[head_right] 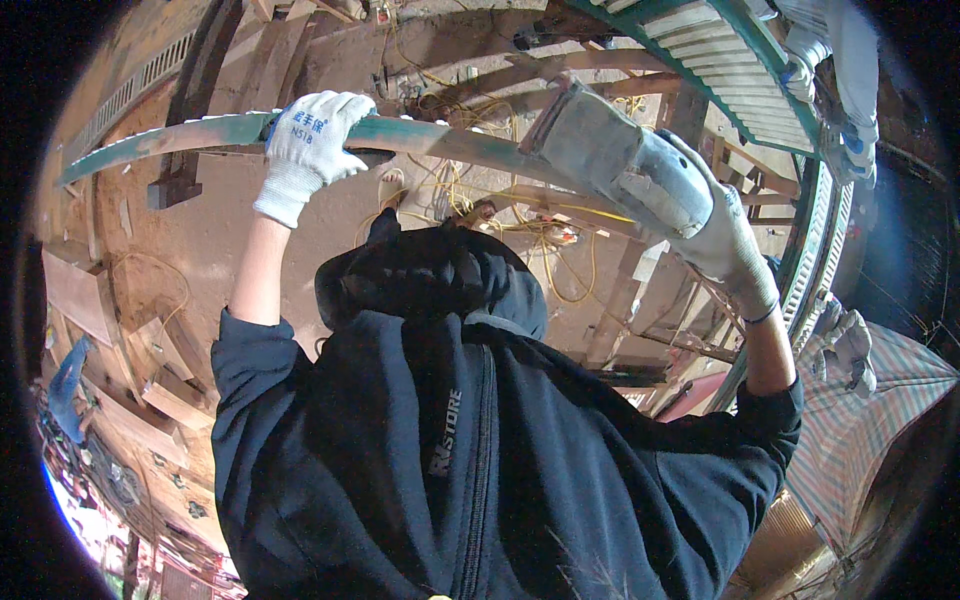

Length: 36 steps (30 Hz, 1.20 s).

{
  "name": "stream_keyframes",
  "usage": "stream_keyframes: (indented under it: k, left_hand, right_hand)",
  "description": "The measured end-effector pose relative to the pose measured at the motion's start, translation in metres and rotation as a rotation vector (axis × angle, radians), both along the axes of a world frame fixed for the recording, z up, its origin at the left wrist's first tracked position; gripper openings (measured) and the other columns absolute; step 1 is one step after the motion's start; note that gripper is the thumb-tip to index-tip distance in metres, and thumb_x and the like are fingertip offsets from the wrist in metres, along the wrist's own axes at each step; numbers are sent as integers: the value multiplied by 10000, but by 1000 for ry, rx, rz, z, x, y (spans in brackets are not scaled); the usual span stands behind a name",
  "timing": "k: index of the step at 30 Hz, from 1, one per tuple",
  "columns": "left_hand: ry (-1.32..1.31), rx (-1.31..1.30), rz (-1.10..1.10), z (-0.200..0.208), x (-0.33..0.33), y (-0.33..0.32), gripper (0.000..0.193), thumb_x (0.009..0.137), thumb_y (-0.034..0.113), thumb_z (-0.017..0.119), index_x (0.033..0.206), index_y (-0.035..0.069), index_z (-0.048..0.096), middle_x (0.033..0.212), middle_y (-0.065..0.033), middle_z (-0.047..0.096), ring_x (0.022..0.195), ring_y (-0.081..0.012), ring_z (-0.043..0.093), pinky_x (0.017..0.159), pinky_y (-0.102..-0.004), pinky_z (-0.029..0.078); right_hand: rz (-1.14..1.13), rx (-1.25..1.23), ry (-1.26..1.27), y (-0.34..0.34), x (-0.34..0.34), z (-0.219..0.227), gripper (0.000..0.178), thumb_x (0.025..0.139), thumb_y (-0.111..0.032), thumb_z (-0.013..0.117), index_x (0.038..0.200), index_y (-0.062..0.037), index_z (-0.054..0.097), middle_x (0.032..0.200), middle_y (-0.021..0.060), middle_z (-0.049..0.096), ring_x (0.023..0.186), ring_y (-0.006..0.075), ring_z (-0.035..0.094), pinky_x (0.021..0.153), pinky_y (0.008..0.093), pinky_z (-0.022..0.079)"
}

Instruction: The person sands a green-painted wooden slatted structure using a handheld electric sander. They move the sander along the slats and frame, then set the tool down and briefly inspect the surface.

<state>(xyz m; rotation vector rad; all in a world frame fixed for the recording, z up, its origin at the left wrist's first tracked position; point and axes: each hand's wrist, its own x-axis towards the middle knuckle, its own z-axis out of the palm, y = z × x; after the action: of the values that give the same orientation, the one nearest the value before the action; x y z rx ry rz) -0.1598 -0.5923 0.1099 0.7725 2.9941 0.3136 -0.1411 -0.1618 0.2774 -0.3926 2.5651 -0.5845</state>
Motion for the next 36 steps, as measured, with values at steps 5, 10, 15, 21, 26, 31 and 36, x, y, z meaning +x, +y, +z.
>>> stream_keyframes:
  k: [5,10,15,21,26,31,36]
  left_hand:
    - [21,5,-4,-1,1,0,690,595,360,869,1204,179,600,1195,-61,650,1090,-265,613,982,-402,472]
    - [20,-6,-2,-2,1,0,704,603,354,865,1227,182,588,1220,-55,637,1115,-252,600,1008,-393,455]
    - [1,-8,-1,-3,2,0,723,593,362,867,1236,184,588,1236,-49,635,1134,-255,596,1015,-405,448]
    - [39,-26,-1,-4,1,0,714,596,354,866,1229,180,587,1217,-52,643,1119,-259,605,989,-400,462]
    - [70,44,-19,-3,1,-1,687,603,353,861,1206,167,588,1163,-50,650,1085,-250,611,975,-380,467]
    - [16,36,-2,1,2,-1,672,614,347,855,1202,167,584,1150,-49,647,1070,-244,610,965,-379,473]
    - [67,48,-8,1,4,-1,646,620,342,851,1181,165,585,1132,-48,643,1072,-245,608,970,-378,467]
  right_hand:
    - [-49,13,-40,21,12,5,756,716,-129,781,1398,-25,473,1290,189,620,1178,229,614,998,371,464]
    - [-156,-42,-139,53,33,0,763,715,-140,801,1392,-21,468,1260,147,637,1147,249,620,999,363,465]
    - [-364,-102,-329,65,43,-2,759,720,-204,829,1363,-4,478,1224,169,636,1096,265,635,969,380,492]
    - [-129,210,-67,19,46,20,711,694,-165,829,1315,15,533,1198,193,653,1107,256,646,941,372,512]
    - [-140,173,-220,-6,30,37,684,652,-101,820,1281,0,572,1142,180,688,1052,224,673,929,358,520]
    - [-95,223,-231,-11,34,36,697,639,-92,817,1289,-23,576,1140,172,693,1042,231,675,931,365,518]
    - [-166,290,-130,-4,46,26,666,681,-144,825,1285,-19,575,1146,171,693,1035,249,682,922,371,518]
